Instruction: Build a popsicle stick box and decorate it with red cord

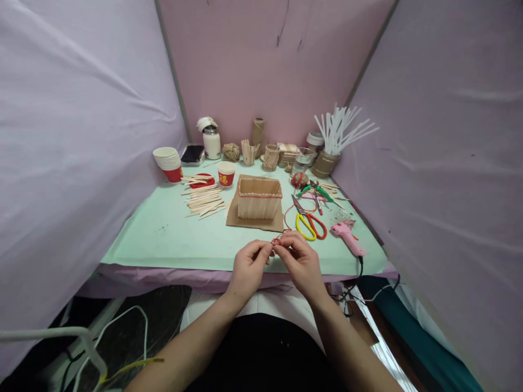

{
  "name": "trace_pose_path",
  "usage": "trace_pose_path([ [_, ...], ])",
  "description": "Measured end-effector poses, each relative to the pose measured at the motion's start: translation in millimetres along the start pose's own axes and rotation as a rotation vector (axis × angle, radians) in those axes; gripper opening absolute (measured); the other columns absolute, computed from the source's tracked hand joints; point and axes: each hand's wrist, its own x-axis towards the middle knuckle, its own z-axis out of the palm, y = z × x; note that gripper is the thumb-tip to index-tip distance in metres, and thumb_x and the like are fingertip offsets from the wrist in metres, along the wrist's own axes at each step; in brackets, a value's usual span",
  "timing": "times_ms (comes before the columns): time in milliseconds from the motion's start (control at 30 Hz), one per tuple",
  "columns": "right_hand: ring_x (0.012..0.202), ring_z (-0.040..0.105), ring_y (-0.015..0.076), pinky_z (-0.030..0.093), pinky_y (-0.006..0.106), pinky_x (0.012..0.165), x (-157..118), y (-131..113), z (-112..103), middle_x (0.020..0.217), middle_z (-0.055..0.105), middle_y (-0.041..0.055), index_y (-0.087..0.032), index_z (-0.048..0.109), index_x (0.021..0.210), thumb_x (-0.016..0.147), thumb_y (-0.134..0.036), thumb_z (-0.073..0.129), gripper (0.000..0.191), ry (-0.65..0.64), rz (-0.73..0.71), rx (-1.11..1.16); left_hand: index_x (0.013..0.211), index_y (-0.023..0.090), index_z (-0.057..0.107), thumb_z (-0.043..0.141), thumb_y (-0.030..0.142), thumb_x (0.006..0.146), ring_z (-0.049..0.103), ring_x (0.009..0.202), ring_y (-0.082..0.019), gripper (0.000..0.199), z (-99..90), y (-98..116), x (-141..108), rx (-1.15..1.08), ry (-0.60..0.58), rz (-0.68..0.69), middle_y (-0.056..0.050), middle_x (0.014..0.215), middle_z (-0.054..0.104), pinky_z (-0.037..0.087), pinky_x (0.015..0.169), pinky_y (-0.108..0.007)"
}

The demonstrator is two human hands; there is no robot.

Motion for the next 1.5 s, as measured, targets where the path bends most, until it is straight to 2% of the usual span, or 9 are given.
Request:
trace_pose_path([
  [167, 0.077, 0.056, 0.0156, 0.045, 0.029, 0.070, 28, 9, -3, 0.078, 0.060, 0.0013, -0.021, 0.066, 0.074, 0.080, -0.034, 0.067, 0.015, 0.001, 0.088, 0.092, 0.081, 0.016, 0.068, 0.059, 0.030, 0.084, 0.054, 0.065, -0.012, 0.017, -9.6, 4, 34, 0.096, -0.099, 0.065, 0.001, 0.068, 0.061, 0.042, 0.064, -0.023],
  [367, 0.055, 0.042, 0.0103, 0.036, 0.025, 0.054, 57, 32, 6, 0.061, 0.050, -0.0041, -0.019, 0.059, 0.069, 0.074, -0.040, 0.068, 0.023, 0.244, 0.244, 0.228, 0.078, 0.017, 0.068, 0.059, 0.025, 0.081, 0.057, 0.069, -0.014, 0.012, -16.6, -8, 73, 0.286, -0.121, 0.157, -0.001, 0.073, 0.066, 0.042, 0.066, -0.024],
  [533, 0.050, 0.037, 0.0081, 0.033, 0.023, 0.049, 63, 42, 5, 0.059, 0.045, -0.0064, -0.019, 0.054, 0.070, 0.073, -0.045, 0.066, 0.029, 0.350, 0.285, 0.249, 0.073, 0.017, 0.067, 0.057, 0.023, 0.081, 0.058, 0.071, -0.015, 0.014, -14.6, -16, 73, 0.332, -0.069, 0.142, -0.002, 0.073, 0.067, 0.042, 0.067, -0.025],
  [900, 0.052, 0.038, 0.0073, 0.036, 0.022, 0.050, 63, 51, 11, 0.063, 0.046, -0.0051, -0.020, 0.050, 0.070, 0.071, -0.051, 0.066, 0.035, 0.435, 0.286, 0.332, 0.068, 0.017, 0.067, 0.057, 0.025, 0.079, 0.056, 0.066, -0.015, 0.017, -13.2, -16, 75, 0.317, -0.068, 0.082, -0.002, 0.069, 0.067, 0.040, 0.063, -0.026],
  [1100, 0.057, 0.046, 0.0094, 0.040, 0.023, 0.054, 64, 45, 2, 0.065, 0.051, -0.0032, -0.019, 0.060, 0.078, 0.074, -0.052, 0.067, 0.034, 0.333, 0.253, 0.342, 0.070, 0.016, 0.064, 0.063, 0.034, 0.076, 0.049, 0.058, -0.011, 0.019, -14.3, -10, 80, 0.106, -0.157, -0.049, 0.001, 0.062, 0.060, 0.037, 0.058, -0.024],
  [1200, 0.070, 0.057, 0.0134, 0.045, 0.025, 0.059, 66, 45, -3, 0.082, 0.061, 0.0026, -0.019, 0.065, 0.095, 0.080, -0.057, 0.057, 0.042, 0.180, 0.242, 0.364, 0.072, 0.015, 0.062, 0.068, 0.043, 0.071, 0.042, 0.053, -0.008, 0.029, -13.8, -10, 81, -0.099, -0.172, -0.170, 0.001, 0.062, 0.058, 0.031, 0.051, -0.022],
  [1267, 0.080, 0.061, 0.0162, 0.048, 0.027, 0.063, 67, 48, -6, 0.093, 0.064, 0.0059, -0.019, 0.065, 0.104, 0.085, -0.057, 0.049, 0.045, 0.101, 0.215, 0.259, 0.074, 0.015, 0.062, 0.070, 0.046, 0.069, 0.040, 0.051, -0.007, 0.032, -15.2, -11, 84, -0.176, -0.169, -0.227, 0.001, 0.064, 0.059, 0.029, 0.049, -0.021],
  [1400, 0.088, 0.062, 0.0190, 0.050, 0.032, 0.074, 70, 53, -7, 0.097, 0.068, 0.0077, -0.018, 0.067, 0.100, 0.086, -0.040, 0.053, 0.029, 0.008, 0.076, -0.174, 0.072, 0.015, 0.065, 0.067, 0.044, 0.072, 0.041, 0.051, -0.008, 0.028, -27.1, -17, 94, 0.010, -0.255, -0.165, 0.000, 0.061, 0.059, 0.030, 0.050, -0.022],
  [1500, 0.084, 0.062, 0.0189, 0.048, 0.033, 0.079, 75, 58, 0, 0.090, 0.070, 0.0050, -0.021, 0.071, 0.087, 0.081, -0.026, 0.058, 0.015, -0.073, 0.035, -0.277, 0.070, 0.015, 0.069, 0.070, 0.035, 0.069, 0.046, 0.053, -0.010, 0.020, -39.1, -24, 106, 0.171, -0.293, -0.115, -0.001, 0.061, 0.061, 0.032, 0.052, -0.023],
])
